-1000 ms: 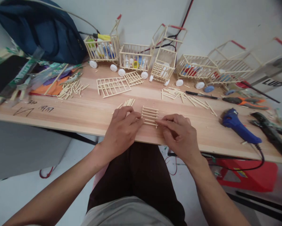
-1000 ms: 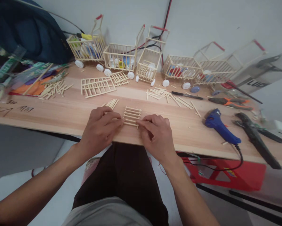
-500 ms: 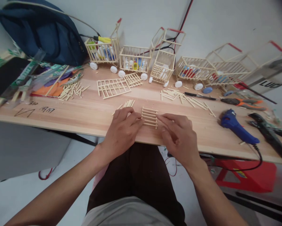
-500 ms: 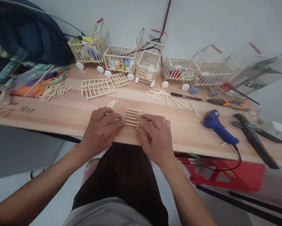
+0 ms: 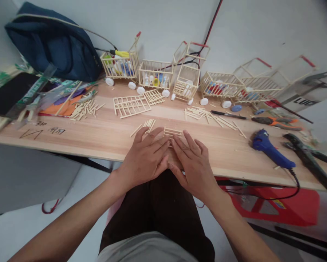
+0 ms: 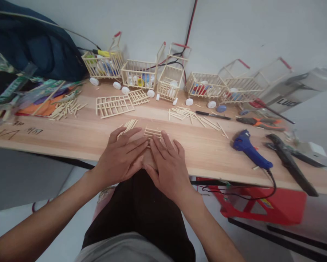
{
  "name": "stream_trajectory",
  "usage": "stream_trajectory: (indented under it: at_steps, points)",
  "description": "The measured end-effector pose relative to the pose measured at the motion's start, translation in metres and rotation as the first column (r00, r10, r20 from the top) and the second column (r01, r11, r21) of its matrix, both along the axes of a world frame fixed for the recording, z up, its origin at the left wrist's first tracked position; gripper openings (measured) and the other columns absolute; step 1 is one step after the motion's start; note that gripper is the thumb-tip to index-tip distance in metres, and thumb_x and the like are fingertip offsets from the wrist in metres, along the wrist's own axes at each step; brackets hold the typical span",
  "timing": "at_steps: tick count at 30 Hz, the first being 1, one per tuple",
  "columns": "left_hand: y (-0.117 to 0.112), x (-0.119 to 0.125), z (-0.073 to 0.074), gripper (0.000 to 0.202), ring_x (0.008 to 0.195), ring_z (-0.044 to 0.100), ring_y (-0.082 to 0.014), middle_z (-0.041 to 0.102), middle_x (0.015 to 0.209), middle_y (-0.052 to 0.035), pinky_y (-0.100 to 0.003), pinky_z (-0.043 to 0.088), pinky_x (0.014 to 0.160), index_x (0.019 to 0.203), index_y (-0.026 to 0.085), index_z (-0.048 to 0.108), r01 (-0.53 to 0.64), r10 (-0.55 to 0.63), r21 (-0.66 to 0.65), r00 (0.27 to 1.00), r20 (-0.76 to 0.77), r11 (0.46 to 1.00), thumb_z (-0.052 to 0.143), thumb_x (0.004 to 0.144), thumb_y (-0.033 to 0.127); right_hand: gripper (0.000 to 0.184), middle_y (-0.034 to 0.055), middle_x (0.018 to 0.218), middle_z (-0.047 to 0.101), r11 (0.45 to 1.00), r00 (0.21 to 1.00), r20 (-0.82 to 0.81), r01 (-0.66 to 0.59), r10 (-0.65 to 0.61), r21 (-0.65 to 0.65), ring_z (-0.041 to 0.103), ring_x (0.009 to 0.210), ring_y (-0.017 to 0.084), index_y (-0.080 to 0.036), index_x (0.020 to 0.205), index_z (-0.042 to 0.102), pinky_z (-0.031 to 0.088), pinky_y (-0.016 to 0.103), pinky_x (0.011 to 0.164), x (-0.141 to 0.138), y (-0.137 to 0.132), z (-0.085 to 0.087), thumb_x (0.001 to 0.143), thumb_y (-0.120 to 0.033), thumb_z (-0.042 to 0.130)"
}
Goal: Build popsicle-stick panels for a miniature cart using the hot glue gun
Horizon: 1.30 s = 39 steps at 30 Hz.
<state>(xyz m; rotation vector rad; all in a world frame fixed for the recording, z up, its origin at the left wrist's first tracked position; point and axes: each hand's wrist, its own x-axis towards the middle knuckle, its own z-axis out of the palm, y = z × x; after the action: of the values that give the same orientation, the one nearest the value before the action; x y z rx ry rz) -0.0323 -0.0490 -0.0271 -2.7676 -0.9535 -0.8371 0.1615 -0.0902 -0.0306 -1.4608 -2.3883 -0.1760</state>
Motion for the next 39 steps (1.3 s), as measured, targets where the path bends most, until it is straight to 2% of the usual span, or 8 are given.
stream_trajectory:
  at_steps: [7,10,14,17,21,27,32,39]
  points:
    - [0.0,0.002,-0.001,0.033,0.134,0.045,-0.0304,0.066,0.126,-0.0087,-0.057,0.024,0.116,0.119,0.013,0.065,-0.013,0.013,-0.003,1.0,-0.013,1.0,0.047,0.092,0.022,0.057,0.0105,0.151,0.045,1.0,1.0,0.019,0.01,-0.01,-0.018,0.023,0.147,0.028,-0.007,0.143,0.045,0.017,0.049,0.116,-0.001,0.0,0.001,0.096,-0.04,0.043]
    - [0.001,0.001,0.0,0.034,0.134,0.044,-0.0305,0.065,0.127,-0.0076,-0.056,0.024,0.116,0.12,0.013,0.064,-0.02,0.02,-0.019,1.0,-0.007,1.0,0.047,0.092,0.022,0.057,0.0097,0.152,0.043,0.999,1.0,0.009,0.007,-0.007,-0.041,0.02,0.148,0.029,-0.008,0.143,0.045,0.018,0.05,0.116,0.001,0.0,0.003,0.096,-0.04,0.044]
    - [0.001,-0.001,0.002,0.038,0.136,0.04,-0.0302,0.062,0.132,-0.0086,-0.053,0.025,0.117,0.125,0.011,0.061,-0.025,0.025,-0.03,1.0,0.01,0.999,0.044,0.093,0.022,0.059,0.0101,0.158,0.031,0.998,0.999,-0.022,0.027,-0.028,-0.049,0.017,0.149,0.028,-0.01,0.147,0.038,0.025,0.048,0.113,0.002,0.002,0.007,0.096,-0.04,0.041]
    - [0.001,-0.001,0.003,0.042,0.139,0.036,-0.0301,0.055,0.141,-0.009,-0.052,0.025,0.117,0.131,0.009,0.056,-0.056,0.056,-0.022,0.998,-0.001,0.998,0.042,0.093,0.021,0.065,0.0121,0.16,0.025,0.996,0.997,0.011,0.077,-0.077,-0.051,0.013,0.15,0.028,-0.008,0.151,0.03,0.023,0.049,0.114,-0.001,0.007,0.007,0.097,-0.043,0.038]
    - [0.002,0.003,0.002,0.047,0.144,0.027,-0.0318,0.045,0.149,-0.011,-0.057,0.019,0.118,0.139,0.009,0.048,-0.113,0.107,-0.04,0.987,-0.123,0.993,0.038,0.096,0.024,0.064,0.013,0.159,0.027,0.99,0.99,0.077,0.123,-0.117,-0.075,0.014,0.149,0.03,-0.008,0.151,0.032,0.02,0.053,0.114,-0.006,0.012,0.001,0.098,-0.043,0.032]
    - [0.005,0.005,0.0,0.049,0.145,0.028,-0.0303,0.044,0.15,-0.0112,-0.06,0.017,0.118,0.141,0.009,0.046,-0.099,0.087,-0.037,0.967,-0.24,0.994,0.029,0.101,0.03,0.064,0.0131,0.158,0.03,0.993,0.989,0.104,0.107,-0.101,-0.057,0.019,0.148,0.031,-0.007,0.15,0.034,0.017,0.056,0.115,-0.006,0.013,-0.003,0.099,-0.045,0.031]
    - [0.005,0.005,-0.003,0.051,0.145,0.028,-0.0298,0.046,0.149,-0.0129,-0.059,0.015,0.119,0.141,0.005,0.046,-0.09,0.087,0.002,0.954,-0.288,0.996,0.029,0.101,0.031,0.064,0.0128,0.157,0.032,0.992,0.99,0.105,0.107,-0.099,-0.074,0.019,0.148,0.031,-0.007,0.148,0.037,0.016,0.057,0.116,-0.005,0.015,-0.002,0.098,-0.047,0.033]
    - [0.005,0.004,-0.003,0.05,0.146,0.026,-0.0301,0.043,0.151,-0.0119,-0.058,0.014,0.119,0.142,0.008,0.046,-0.092,0.101,0.044,0.953,-0.286,0.995,0.033,0.099,0.031,0.064,0.0121,0.158,0.03,0.991,0.991,0.083,0.114,-0.108,-0.072,0.017,0.148,0.032,-0.007,0.149,0.036,0.015,0.058,0.116,-0.012,0.014,0.004,0.099,-0.047,0.032]
